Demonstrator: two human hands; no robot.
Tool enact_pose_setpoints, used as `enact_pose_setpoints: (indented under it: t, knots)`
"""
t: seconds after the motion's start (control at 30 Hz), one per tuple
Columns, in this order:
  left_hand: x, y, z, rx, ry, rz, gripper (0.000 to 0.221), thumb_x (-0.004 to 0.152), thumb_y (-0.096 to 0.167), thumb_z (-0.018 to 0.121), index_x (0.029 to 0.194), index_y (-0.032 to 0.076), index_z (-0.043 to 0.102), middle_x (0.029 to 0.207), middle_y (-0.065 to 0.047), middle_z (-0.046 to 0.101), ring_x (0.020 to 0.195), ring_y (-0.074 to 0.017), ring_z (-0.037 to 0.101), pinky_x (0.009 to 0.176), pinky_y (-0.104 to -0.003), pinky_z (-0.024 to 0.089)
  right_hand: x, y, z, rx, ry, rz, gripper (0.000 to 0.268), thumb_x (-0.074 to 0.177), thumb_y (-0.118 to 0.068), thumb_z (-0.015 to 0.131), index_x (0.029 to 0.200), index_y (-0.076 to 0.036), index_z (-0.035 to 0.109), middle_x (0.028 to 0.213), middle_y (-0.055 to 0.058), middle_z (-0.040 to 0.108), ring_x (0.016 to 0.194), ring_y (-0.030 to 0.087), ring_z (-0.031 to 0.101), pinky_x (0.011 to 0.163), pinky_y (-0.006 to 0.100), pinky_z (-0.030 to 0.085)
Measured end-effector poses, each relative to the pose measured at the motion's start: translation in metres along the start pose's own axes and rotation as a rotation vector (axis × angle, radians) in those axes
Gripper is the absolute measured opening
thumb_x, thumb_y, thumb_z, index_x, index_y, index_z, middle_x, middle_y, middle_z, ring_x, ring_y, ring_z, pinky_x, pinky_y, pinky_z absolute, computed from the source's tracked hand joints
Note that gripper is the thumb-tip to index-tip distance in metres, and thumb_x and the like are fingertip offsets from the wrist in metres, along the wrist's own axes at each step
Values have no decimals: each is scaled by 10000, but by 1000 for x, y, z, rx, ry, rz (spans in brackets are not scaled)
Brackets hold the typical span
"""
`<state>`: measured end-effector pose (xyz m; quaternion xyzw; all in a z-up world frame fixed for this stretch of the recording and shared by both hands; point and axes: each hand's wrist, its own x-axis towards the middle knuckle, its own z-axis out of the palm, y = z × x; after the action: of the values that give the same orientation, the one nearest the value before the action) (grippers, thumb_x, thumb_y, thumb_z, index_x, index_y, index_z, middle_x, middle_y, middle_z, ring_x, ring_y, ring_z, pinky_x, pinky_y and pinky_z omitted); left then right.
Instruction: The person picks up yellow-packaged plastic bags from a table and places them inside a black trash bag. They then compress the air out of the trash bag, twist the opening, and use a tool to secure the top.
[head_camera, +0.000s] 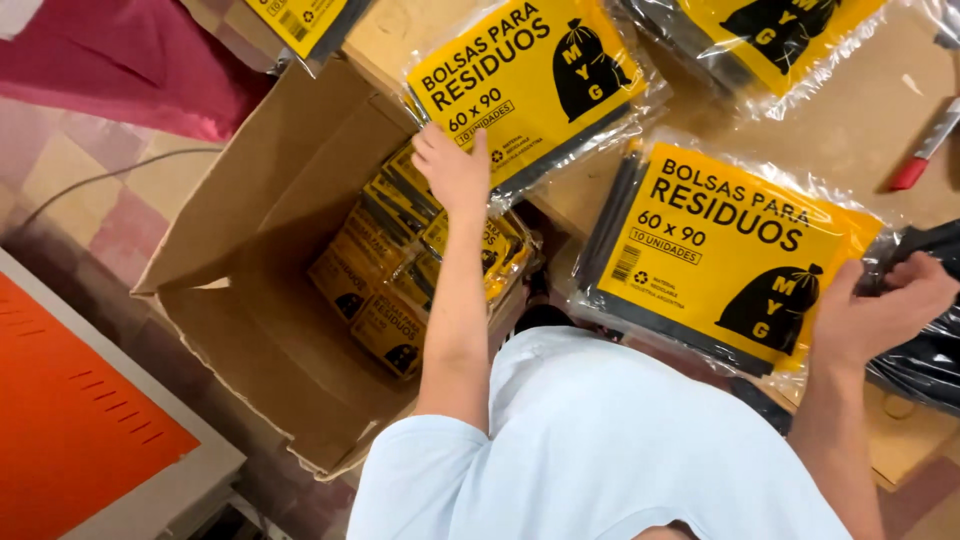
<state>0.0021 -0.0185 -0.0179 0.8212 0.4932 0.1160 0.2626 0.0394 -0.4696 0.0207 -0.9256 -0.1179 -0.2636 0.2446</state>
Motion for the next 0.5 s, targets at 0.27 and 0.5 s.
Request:
enact_pose_setpoints:
  t: [0.27, 0.5]
  knots:
    - [61, -20, -9, -136, -372, -300, 483, 873, 371, 749, 1148, 56, 507, 1038, -53, 673, 892, -185, 705, 776, -344, 617, 28, -55, -2, 307, -11, 1, 270, 967, 122, 607, 1204, 113, 478, 1135, 210, 409, 966, 340, 491, 785, 411, 398]
    - [72, -20, -7, -38, -483, -295, 231, 903, 390, 676, 922, 178, 585, 760, 33, 547, 607, -97, 476, 567, -288, 403, 18, -60, -4, 381, -35, 82, 273, 1005, 172, 638, 1183, 86, 449, 1156, 234, 443, 932, 322, 536, 779, 381, 466]
